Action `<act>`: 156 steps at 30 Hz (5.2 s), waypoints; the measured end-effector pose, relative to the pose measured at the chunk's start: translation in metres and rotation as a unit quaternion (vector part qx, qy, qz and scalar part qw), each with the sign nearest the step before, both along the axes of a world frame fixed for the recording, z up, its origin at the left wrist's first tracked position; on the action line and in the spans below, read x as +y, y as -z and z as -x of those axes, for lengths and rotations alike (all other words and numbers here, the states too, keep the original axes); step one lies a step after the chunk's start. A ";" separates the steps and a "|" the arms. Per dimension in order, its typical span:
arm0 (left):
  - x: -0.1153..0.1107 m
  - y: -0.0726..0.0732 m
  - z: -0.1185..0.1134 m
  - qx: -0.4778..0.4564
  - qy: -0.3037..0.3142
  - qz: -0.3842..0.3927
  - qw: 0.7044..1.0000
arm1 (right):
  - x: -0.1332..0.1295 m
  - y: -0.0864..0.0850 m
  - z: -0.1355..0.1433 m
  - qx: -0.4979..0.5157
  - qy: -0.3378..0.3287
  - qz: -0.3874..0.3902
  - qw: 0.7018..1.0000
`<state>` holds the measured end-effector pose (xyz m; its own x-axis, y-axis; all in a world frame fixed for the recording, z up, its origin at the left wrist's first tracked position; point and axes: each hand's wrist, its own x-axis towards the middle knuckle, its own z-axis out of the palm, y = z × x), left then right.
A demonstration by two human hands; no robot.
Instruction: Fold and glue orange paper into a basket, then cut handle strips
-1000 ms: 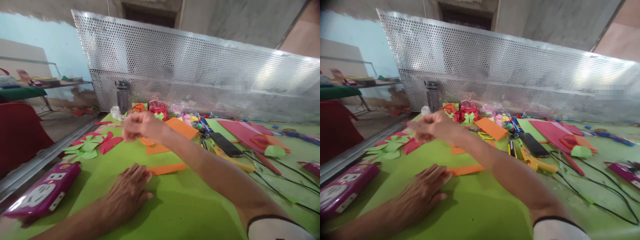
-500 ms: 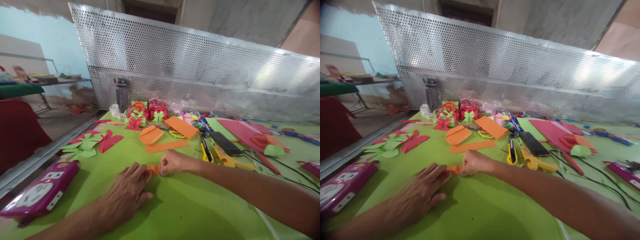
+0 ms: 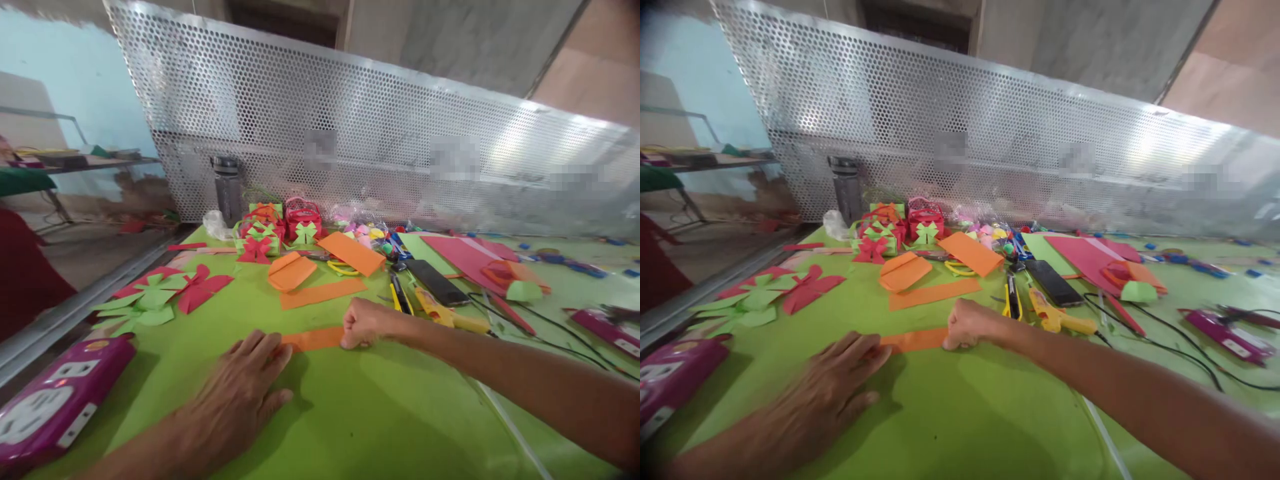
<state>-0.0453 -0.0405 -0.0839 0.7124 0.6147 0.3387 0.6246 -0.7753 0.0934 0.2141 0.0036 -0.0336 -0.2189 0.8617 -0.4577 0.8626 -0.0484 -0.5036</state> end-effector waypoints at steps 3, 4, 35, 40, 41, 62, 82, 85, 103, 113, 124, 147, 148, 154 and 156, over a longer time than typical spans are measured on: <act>0.000 -0.003 0.000 -0.003 0.004 -0.021 1.000 | 0.000 0.008 -0.016 0.004 0.012 -0.002 1.000; -0.001 -0.004 0.000 -0.005 0.005 -0.031 0.999 | 0.000 0.009 -0.021 0.004 0.014 -0.001 1.000; 0.014 -0.016 -0.006 0.011 -0.012 0.011 1.000 | -0.044 0.018 0.011 -0.199 -0.383 -0.568 0.701; 0.009 -0.014 -0.012 -0.034 0.016 -0.091 0.995 | -0.044 0.018 0.017 -0.118 -0.343 -0.546 0.755; 0.008 -0.013 -0.014 -0.038 0.029 -0.107 0.993 | -0.045 0.018 0.018 -0.110 -0.341 -0.549 0.756; 0.002 -0.018 -0.011 -0.019 -0.034 -0.006 0.999 | -0.046 0.034 0.007 0.046 -0.132 -0.369 0.919; 0.007 -0.021 -0.018 -0.014 -0.114 -0.036 0.993 | -0.038 0.031 0.006 -0.055 -0.143 -0.372 0.915; 0.010 -0.021 -0.017 0.002 -0.106 -0.053 0.993 | -0.038 0.033 0.007 -0.068 -0.148 -0.384 0.909; 0.013 -0.021 -0.019 0.036 -0.083 -0.056 0.994 | -0.031 0.029 0.006 -0.069 -0.192 -0.399 0.894; 0.008 -0.022 -0.019 0.048 -0.097 -0.001 0.994 | -0.030 0.030 0.006 -0.063 -0.199 -0.403 0.891; 0.009 -0.019 -0.020 0.053 -0.124 0.062 0.989 | -0.032 0.024 0.010 -0.117 -0.197 -0.351 0.908; 0.008 -0.016 -0.025 0.173 -0.090 -0.098 0.976 | -0.034 0.021 0.015 -0.128 -0.208 -0.332 0.911; 0.009 -0.017 -0.025 0.171 -0.074 -0.105 0.977 | -0.036 0.019 0.018 -0.141 -0.225 -0.346 0.900; 0.010 -0.006 -0.025 0.134 -0.028 -0.111 0.984 | -0.040 0.005 0.029 -0.168 -0.272 -0.291 0.902; 0.010 -0.002 -0.024 0.103 -0.039 -0.112 0.988 | -0.035 -0.002 0.034 -0.200 -0.259 -0.236 0.915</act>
